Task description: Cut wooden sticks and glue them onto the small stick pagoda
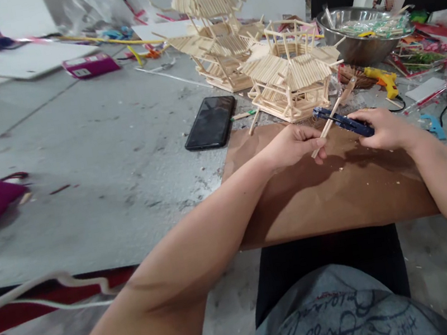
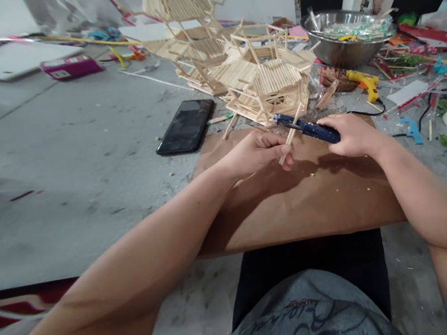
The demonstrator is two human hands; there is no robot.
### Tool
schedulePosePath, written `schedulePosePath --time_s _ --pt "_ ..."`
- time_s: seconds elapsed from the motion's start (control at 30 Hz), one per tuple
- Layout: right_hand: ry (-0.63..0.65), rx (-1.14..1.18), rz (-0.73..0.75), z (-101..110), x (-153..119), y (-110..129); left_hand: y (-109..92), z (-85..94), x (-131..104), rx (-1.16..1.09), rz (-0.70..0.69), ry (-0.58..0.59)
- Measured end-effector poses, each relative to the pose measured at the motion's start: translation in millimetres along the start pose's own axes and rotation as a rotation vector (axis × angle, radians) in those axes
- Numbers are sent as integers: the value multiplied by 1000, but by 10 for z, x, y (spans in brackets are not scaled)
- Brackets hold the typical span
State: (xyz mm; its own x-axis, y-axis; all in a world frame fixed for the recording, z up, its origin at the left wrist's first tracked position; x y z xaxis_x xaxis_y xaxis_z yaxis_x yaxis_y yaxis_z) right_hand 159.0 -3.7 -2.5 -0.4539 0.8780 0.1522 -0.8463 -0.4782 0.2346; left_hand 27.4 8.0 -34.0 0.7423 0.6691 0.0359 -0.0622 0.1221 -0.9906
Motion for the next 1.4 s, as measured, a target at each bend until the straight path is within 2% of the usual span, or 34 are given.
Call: schedulePosePath --time_s 0.23,0.43,0.8,1.17,1.4 --pt "40 18 -49 1 -21 -24 9 -27 -9 -83 34 13" --pt "22 9 -37 -14 -30 -22 23 -30 -11 -140 105 -17" --pt "78 -82 -138 -62 -20 3 30 -17 -24 -105 171 -23" --pt "64 -183 -172 -76 -10 -9 51 37 1 -54 98 -33" --pt "-12 -152 -135 -84 -12 9 18 107 26 185 22 -87"
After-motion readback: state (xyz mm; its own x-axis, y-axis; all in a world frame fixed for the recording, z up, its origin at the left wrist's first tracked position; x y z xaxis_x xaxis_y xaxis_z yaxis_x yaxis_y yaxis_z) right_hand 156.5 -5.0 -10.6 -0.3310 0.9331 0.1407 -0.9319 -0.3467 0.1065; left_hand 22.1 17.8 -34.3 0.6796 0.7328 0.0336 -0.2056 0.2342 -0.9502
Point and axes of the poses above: each hand's wrist, its own x-axis towards the middle knuckle, its own z-axis out of the back of the hand, y = z × x, the point moved 8 cm from there along x, towards the middle knuckle
